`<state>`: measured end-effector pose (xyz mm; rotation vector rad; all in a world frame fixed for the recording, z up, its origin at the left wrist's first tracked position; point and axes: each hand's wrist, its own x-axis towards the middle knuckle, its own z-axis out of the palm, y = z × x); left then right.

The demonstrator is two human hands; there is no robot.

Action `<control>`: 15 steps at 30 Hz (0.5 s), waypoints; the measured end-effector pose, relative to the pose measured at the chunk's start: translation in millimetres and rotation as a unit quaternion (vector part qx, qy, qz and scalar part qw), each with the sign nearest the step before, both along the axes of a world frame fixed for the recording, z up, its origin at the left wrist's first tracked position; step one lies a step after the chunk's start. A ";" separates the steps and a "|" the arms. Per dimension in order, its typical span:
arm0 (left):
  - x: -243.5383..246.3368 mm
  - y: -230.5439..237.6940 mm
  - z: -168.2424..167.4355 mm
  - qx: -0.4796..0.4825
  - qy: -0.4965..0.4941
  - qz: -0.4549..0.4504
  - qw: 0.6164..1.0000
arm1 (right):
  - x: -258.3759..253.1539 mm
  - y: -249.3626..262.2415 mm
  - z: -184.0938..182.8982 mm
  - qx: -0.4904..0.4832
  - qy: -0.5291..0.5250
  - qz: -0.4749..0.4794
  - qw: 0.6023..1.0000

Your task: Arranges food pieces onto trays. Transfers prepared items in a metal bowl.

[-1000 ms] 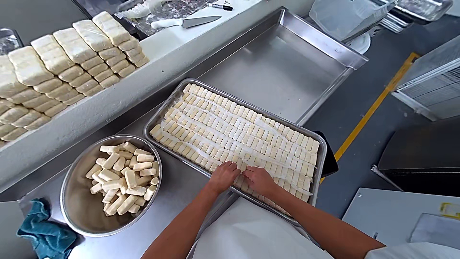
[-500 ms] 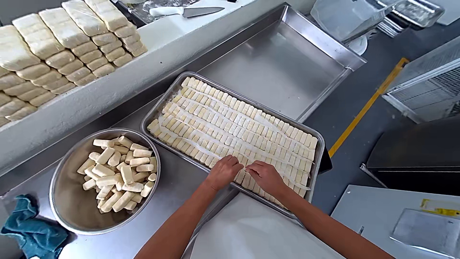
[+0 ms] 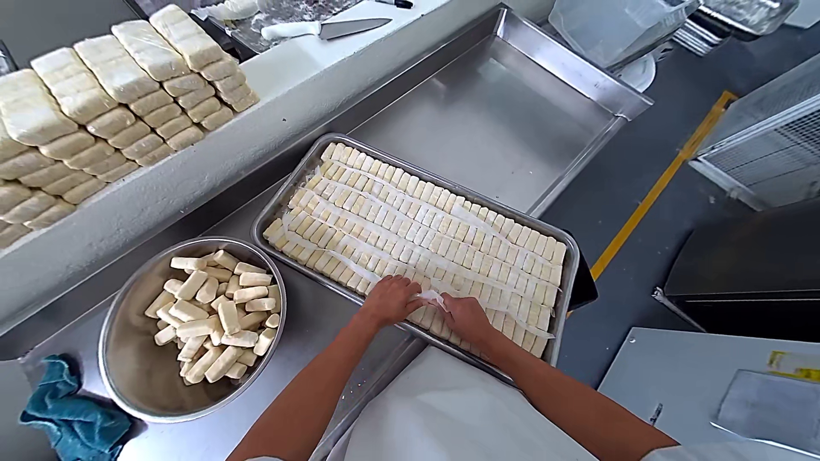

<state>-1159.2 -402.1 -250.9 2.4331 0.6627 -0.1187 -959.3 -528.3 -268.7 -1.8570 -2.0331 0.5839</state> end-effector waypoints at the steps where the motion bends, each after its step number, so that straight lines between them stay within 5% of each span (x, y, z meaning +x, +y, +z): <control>1: 1.7 -1.7 2.4 -0.007 -0.001 -0.009 1.000 | -0.2 -0.5 5.5 -0.011 0.014 0.005 1.000; 5: 3.8 1.4 52.5 0.039 -0.123 0.032 0.991 | 14.6 0.2 44.1 0.001 0.074 -0.036 0.997; 7: 13.0 13.0 109.5 0.134 -0.262 0.035 0.955 | 31.6 -8.6 60.4 0.057 0.088 -0.063 0.992; 10: 22.8 38.7 212.2 0.186 -0.344 0.028 0.920 | 50.3 -19.9 101.0 0.131 0.108 -0.104 0.980; 15: 9.8 53.9 291.1 0.157 -0.438 0.097 0.880 | 80.3 5.8 264.5 0.409 0.202 -0.170 0.873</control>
